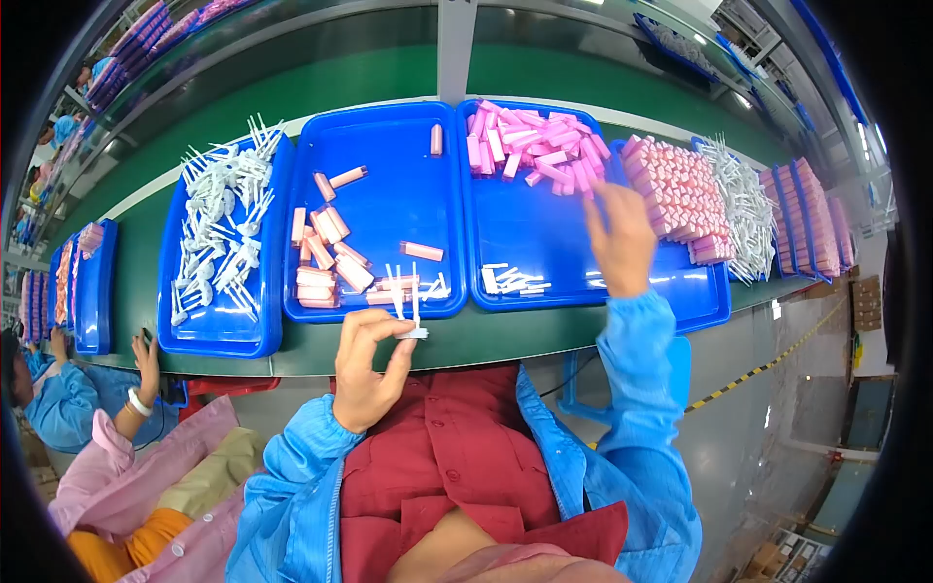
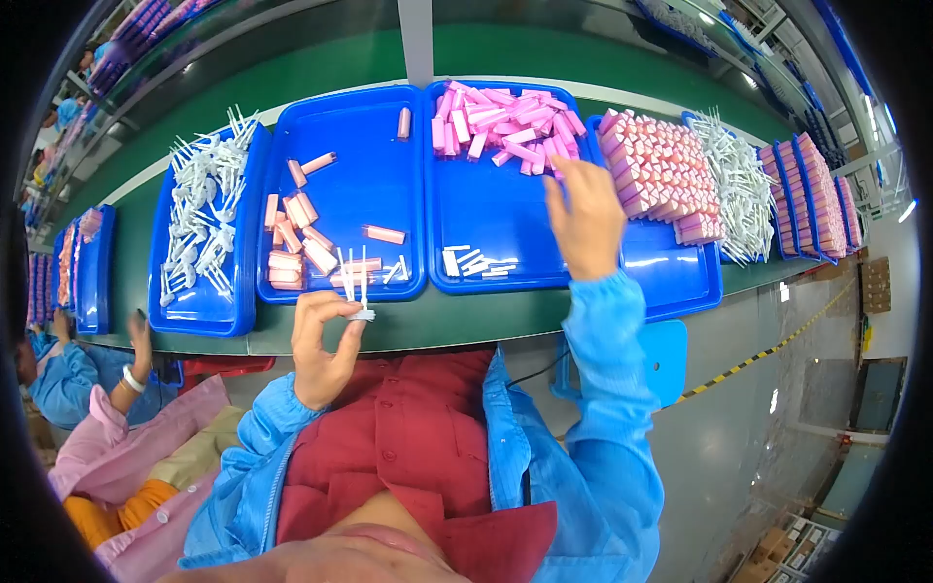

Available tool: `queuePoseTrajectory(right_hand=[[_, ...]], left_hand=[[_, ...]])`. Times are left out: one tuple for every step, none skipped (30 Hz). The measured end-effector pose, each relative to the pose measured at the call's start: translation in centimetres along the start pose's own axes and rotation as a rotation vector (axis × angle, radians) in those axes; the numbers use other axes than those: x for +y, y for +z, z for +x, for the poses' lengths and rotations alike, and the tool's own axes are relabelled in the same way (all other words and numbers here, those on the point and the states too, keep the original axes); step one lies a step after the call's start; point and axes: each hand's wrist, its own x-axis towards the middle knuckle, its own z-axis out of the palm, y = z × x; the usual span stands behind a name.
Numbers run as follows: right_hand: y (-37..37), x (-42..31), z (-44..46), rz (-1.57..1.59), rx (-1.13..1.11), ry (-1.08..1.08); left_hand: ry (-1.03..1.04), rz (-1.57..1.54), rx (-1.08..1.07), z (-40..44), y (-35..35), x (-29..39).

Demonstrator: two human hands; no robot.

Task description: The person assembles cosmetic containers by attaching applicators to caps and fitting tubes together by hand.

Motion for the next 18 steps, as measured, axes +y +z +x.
queuePoseTrajectory(right_hand=[[1.7,-0.4,0.9,-0.034,-0.072,-0.038],[3.5,0.1,1.5,-0.091,-0.097,-0.084],[5.2,0.6,1.9,-0.144,-0.123,-0.131],[6.4,1.4,2.0,-0.182,-0.179,-0.147],[7.2,2.2,2.1,-0.217,-0.238,-0.168],[7.1,2.1,2.2,-0.23,-0.282,-0.135],[6.3,1.5,2.4,-0.181,-0.245,-0.149],[5.8,0.2,2.3,0.027,-0.226,-0.014],[5.1,-1.1,2.1,0.228,-0.218,0.131],[4.4,-2.7,1.9,0.513,-0.259,0.249],[3.7,-4.8,1.7,0.789,-0.291,0.379],[3.1,-6.8,1.3,1.059,-0.311,0.518],[2.7,-8.6,0.7,1.214,-0.4,0.621],[2.2,-10.9,0.3,1.355,-0.444,0.713],[2.4,-12.5,-0.3,1.455,-0.481,0.774],[3.0,-13.5,-1.1,1.585,-0.504,0.853],[3.3,-14.2,-1.6,1.716,-0.555,0.913],[3.6,-14.8,-2.0,1.762,-0.576,0.966]], left_hand=[[0.02,-0.007,0.003,0.1,0.1,0.1],[0.024,-0.014,-0.002,0.0,0.0,0.3],[0.025,-0.02,-0.005,-0.1,-0.1,0.4],[0.012,-0.007,-0.019,-0.5,-0.1,0.3],[0.03,-0.002,-0.02,-0.7,-0.3,0.0],[0.046,0.012,-0.032,-0.8,-0.7,-0.1],[0.057,0.026,-0.038,-0.9,-0.9,-0.3],[0.059,0.04,-0.018,-0.9,-1.2,-0.5],[0.058,0.049,-0.004,-0.8,-1.5,-0.5],[0.061,0.054,0.004,-0.8,-1.7,-0.5],[0.066,0.047,0.007,-0.7,-1.8,-0.4],[0.081,0.038,0.005,-0.5,-1.8,-0.4],[0.102,0.027,-0.001,-0.3,-1.8,-0.2],[0.093,0.027,-0.014,-0.1,-1.9,0.1],[0.095,0.009,-0.034,0.0,-2.0,0.3],[0.097,-0.006,-0.054,0.1,-2.1,0.5],[0.099,-0.018,-0.072,0.1,-2.2,0.5],[0.081,-0.029,-0.086,0.2,-2.3,0.5]])
